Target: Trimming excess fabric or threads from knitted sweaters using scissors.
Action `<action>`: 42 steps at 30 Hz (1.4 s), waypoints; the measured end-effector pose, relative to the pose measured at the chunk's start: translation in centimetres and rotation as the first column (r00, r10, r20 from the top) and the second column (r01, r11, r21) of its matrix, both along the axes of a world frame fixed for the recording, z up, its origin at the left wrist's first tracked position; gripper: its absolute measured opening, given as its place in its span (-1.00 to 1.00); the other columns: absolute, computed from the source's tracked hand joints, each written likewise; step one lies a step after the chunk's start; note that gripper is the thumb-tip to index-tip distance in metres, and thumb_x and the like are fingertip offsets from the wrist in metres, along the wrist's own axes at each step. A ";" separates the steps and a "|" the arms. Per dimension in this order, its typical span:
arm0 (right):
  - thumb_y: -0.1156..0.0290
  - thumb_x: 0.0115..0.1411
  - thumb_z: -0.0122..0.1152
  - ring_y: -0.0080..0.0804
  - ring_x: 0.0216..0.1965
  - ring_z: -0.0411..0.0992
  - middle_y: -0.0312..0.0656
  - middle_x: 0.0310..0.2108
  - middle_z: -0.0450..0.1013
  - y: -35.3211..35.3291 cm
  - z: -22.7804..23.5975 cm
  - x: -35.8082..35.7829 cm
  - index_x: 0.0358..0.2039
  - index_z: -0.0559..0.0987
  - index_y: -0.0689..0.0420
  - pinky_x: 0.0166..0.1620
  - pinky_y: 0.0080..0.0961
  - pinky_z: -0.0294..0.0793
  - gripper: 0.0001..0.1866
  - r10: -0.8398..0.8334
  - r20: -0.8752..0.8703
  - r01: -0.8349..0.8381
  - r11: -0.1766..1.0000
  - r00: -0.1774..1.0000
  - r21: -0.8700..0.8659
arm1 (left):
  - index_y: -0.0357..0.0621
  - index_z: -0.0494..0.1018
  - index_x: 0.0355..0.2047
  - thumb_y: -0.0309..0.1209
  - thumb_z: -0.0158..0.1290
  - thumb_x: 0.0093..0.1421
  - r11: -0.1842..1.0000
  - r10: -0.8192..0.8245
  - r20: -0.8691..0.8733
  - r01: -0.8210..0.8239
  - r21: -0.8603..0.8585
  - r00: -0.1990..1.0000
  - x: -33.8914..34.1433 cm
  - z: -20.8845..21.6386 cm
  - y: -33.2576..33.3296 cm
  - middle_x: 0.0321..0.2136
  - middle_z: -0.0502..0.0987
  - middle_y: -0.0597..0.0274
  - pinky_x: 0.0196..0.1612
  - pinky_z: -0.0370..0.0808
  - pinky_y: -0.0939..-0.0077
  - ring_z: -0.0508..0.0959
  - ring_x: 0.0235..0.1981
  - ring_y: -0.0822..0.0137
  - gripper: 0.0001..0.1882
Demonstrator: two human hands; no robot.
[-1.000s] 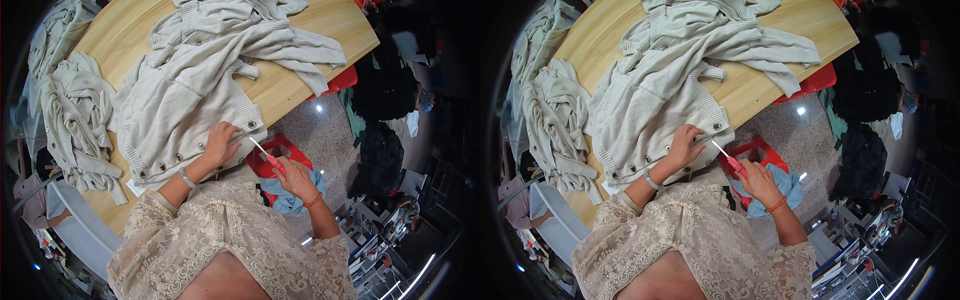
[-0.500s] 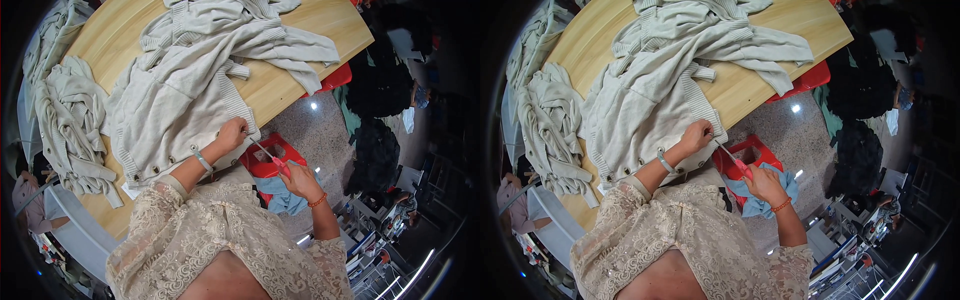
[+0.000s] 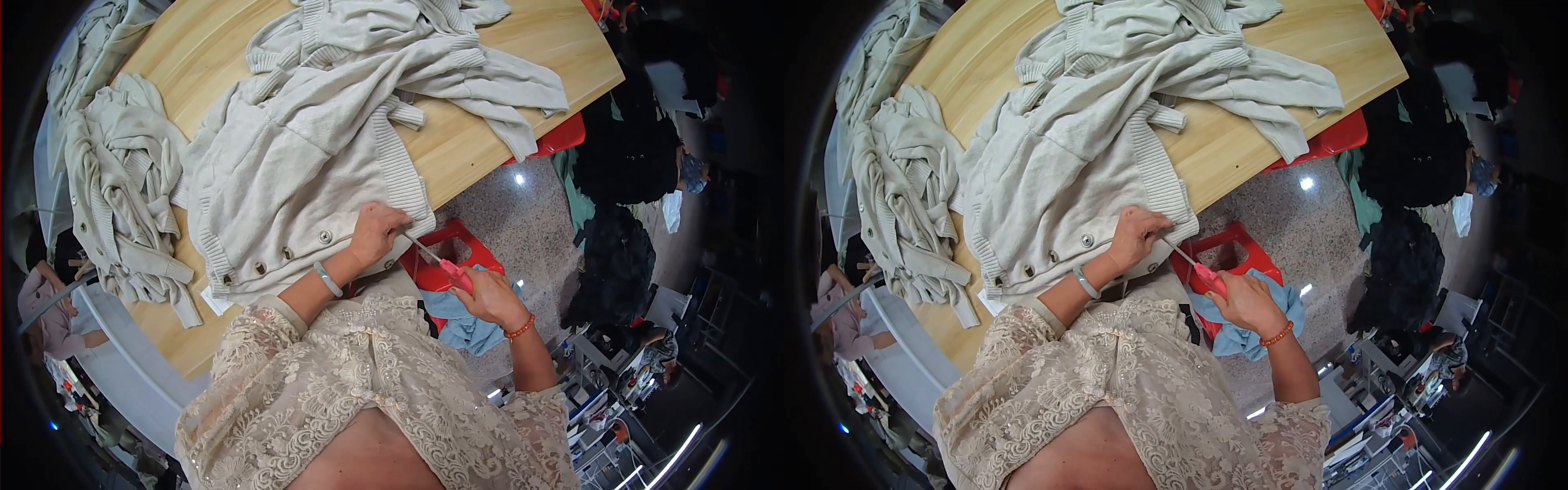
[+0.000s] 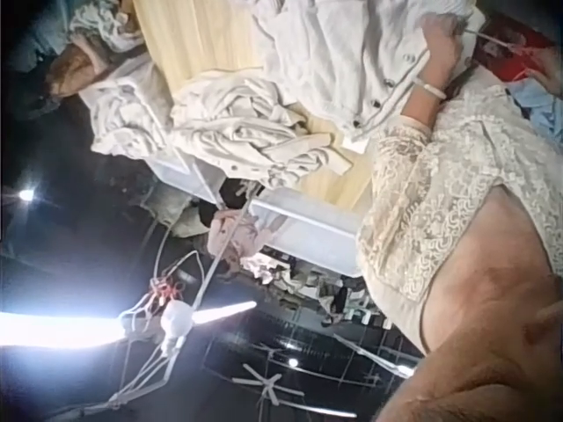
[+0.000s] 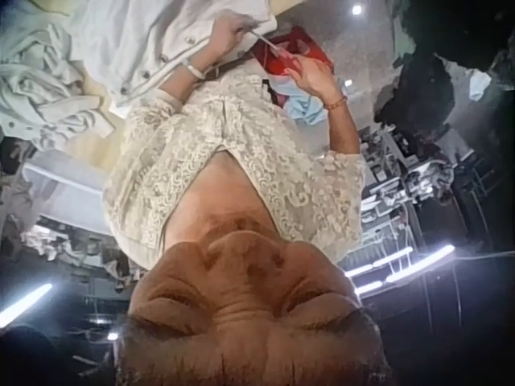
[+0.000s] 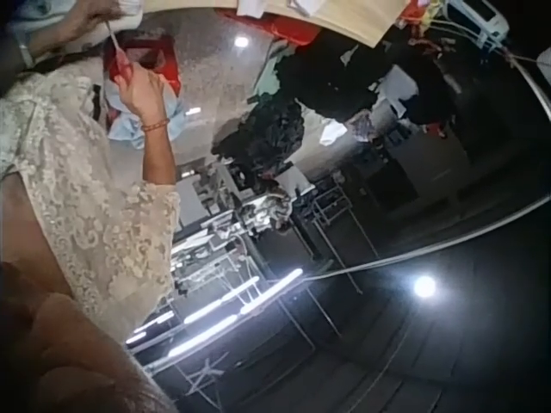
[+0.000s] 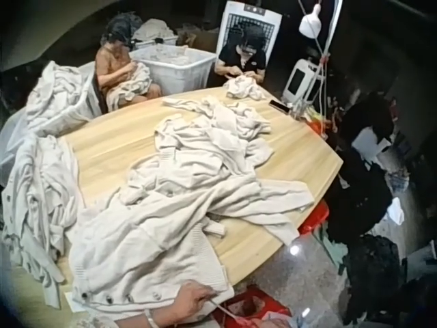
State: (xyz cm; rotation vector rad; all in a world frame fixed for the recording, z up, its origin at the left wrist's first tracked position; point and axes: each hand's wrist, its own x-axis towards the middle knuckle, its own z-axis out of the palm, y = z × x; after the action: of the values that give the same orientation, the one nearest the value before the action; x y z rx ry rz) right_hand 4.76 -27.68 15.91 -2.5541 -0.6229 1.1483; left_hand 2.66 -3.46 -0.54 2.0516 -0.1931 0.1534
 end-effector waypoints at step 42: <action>0.37 0.09 0.09 0.16 -0.34 0.48 0.13 -0.50 0.48 24.3 -8.7 36.0 -0.40 0.47 0.24 -0.25 -0.04 0.45 -0.82 -0.191 0.506 -0.033 0.916 0.841 0.401 | -0.04 0.39 0.10 -0.32 0.26 -0.01 0.927 0.336 -0.039 -0.323 0.189 0.941 9.9 5.3 15.2 0.04 0.37 0.02 0.04 0.35 0.18 0.37 0.06 0.01 -0.39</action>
State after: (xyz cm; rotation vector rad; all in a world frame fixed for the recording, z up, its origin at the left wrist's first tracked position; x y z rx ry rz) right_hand 40.81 -3.40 7.18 -2.4893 -0.7636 0.2097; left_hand 12.54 11.71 4.73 2.2546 0.1923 0.2789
